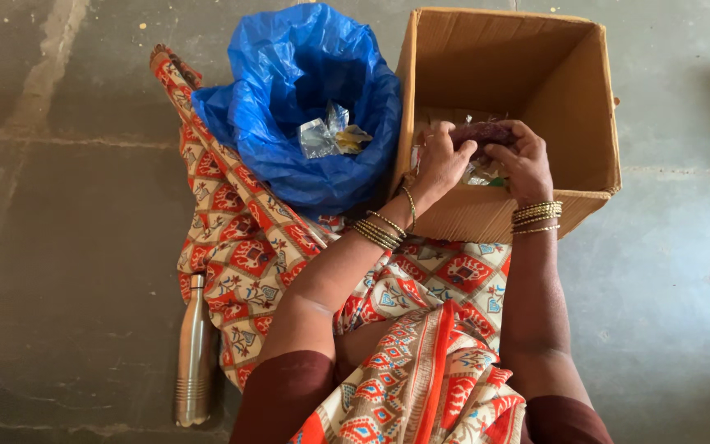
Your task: The person sits on the floor and sorts small waste items from a cardboard box into a blue plastic bag. They pick up individual pieces of packaging and wrappers, fold or crumple them, and place them into the bag.
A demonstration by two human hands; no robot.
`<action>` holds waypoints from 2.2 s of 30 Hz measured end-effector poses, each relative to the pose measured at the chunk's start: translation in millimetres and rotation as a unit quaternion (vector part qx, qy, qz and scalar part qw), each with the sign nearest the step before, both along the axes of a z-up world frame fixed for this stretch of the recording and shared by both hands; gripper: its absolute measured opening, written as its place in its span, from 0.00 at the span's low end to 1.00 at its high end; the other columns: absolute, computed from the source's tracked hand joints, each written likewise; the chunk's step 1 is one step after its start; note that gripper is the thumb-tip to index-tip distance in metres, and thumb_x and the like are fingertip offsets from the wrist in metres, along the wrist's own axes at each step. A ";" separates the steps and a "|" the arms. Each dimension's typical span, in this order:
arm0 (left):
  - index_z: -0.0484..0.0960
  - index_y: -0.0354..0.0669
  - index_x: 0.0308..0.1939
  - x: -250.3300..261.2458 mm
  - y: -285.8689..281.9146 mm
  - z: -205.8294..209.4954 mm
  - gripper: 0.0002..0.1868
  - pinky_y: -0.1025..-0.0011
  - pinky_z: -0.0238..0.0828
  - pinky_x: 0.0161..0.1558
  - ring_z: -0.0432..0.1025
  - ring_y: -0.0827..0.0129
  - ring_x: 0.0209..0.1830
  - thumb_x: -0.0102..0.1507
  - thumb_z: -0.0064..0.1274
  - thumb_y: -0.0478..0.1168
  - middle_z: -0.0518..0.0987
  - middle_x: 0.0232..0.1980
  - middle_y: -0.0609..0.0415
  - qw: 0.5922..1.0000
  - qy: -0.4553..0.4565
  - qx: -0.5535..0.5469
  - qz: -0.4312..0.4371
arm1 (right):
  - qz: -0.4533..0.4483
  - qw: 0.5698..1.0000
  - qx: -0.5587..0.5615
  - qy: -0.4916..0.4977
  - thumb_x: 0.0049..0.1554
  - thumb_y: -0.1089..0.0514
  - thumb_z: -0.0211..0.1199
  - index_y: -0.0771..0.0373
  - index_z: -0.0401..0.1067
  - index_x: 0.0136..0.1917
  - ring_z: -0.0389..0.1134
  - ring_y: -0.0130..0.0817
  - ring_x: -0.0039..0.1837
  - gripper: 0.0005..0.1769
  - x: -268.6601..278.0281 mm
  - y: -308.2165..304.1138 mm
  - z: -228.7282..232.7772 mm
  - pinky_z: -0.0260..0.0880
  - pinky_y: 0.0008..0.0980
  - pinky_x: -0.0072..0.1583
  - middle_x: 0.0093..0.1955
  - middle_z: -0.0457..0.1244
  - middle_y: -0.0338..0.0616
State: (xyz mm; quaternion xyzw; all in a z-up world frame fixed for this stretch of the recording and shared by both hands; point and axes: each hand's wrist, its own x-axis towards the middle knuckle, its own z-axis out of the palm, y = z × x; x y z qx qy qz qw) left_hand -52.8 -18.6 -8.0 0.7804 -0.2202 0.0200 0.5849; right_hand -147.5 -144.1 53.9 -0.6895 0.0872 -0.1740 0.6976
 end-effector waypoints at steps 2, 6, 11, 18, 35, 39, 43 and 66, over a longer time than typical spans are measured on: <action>0.72 0.31 0.59 3.5 -1.2 -4.6 0.31 0.58 0.72 0.55 0.74 0.50 0.55 0.61 0.61 0.50 0.78 0.54 0.36 0.999 0.025 -0.018 -0.031 | 0.010 0.999 0.039 -0.023 0.58 0.74 0.59 0.73 0.70 0.61 0.73 0.27 0.48 0.17 -4.8 -3.4 -1.3 0.77 0.23 0.50 0.52 0.70 0.46; 0.74 0.32 0.62 9.5 -1.5 -2.0 0.34 0.65 0.76 0.53 0.79 0.58 0.51 0.63 0.56 0.56 0.82 0.51 0.40 0.971 0.155 -0.102 -0.154 | 0.033 0.995 0.091 -0.032 0.63 0.69 0.56 0.73 0.71 0.63 0.71 0.24 0.45 0.15 -6.0 -14.8 -12.1 0.71 0.20 0.44 0.49 0.69 0.45; 0.81 0.34 0.53 9.2 4.4 5.7 0.28 0.68 0.78 0.50 0.81 0.65 0.45 0.60 0.60 0.54 0.85 0.45 0.44 0.959 0.137 -0.116 -0.220 | 0.051 0.991 0.107 -0.057 0.67 0.69 0.57 0.74 0.73 0.62 0.67 0.22 0.41 0.11 -6.4 -20.3 -20.2 0.67 0.18 0.42 0.47 0.68 0.45; 0.80 0.33 0.49 10.8 -0.1 -6.3 0.22 0.71 0.79 0.45 0.80 0.69 0.42 0.55 0.67 0.39 0.86 0.41 0.47 0.948 0.146 -0.106 -0.262 | 0.061 0.989 0.121 -0.050 0.64 0.74 0.57 0.72 0.72 0.58 0.73 0.28 0.50 0.10 -6.2 -11.9 -11.7 0.77 0.24 0.53 0.54 0.70 0.48; 0.80 0.32 0.57 26.5 -4.7 -35.0 0.19 0.68 0.84 0.36 0.80 0.68 0.39 0.61 0.58 0.29 0.83 0.47 0.49 0.878 0.276 -0.315 -0.233 | 0.055 0.996 -0.075 0.010 0.59 0.69 0.69 0.74 0.76 0.58 0.68 0.28 0.58 0.14 6.2 -14.9 -17.0 0.72 0.26 0.58 0.62 0.68 0.44; 0.83 0.31 0.55 23.7 -3.4 -32.8 0.16 0.72 0.81 0.38 0.79 0.69 0.37 0.62 0.59 0.27 0.85 0.43 0.48 0.895 0.233 -0.298 -0.236 | 0.046 0.997 -0.039 0.046 0.54 0.73 0.66 0.70 0.73 0.62 0.72 0.28 0.55 0.22 4.8 -15.0 -18.0 0.75 0.28 0.60 0.55 0.70 0.44; 0.83 0.33 0.56 23.4 0.6 -33.0 0.19 0.73 0.80 0.43 0.78 0.72 0.40 0.61 0.61 0.31 0.85 0.44 0.48 0.921 0.181 -0.260 -0.226 | 0.064 0.997 -0.002 0.049 0.58 0.75 0.62 0.68 0.72 0.58 0.71 0.29 0.56 0.15 8.4 -9.1 -12.6 0.75 0.29 0.61 0.55 0.69 0.45; 0.83 0.28 0.47 28.7 -5.1 -33.1 0.14 0.73 0.81 0.31 0.80 0.68 0.34 0.60 0.63 0.33 0.85 0.41 0.45 0.916 0.219 -0.248 -0.227 | -0.003 0.994 -0.051 -0.097 0.51 0.78 0.49 0.68 0.72 0.56 0.68 0.26 0.59 0.22 -4.7 6.3 7.0 0.71 0.24 0.60 0.61 0.66 0.41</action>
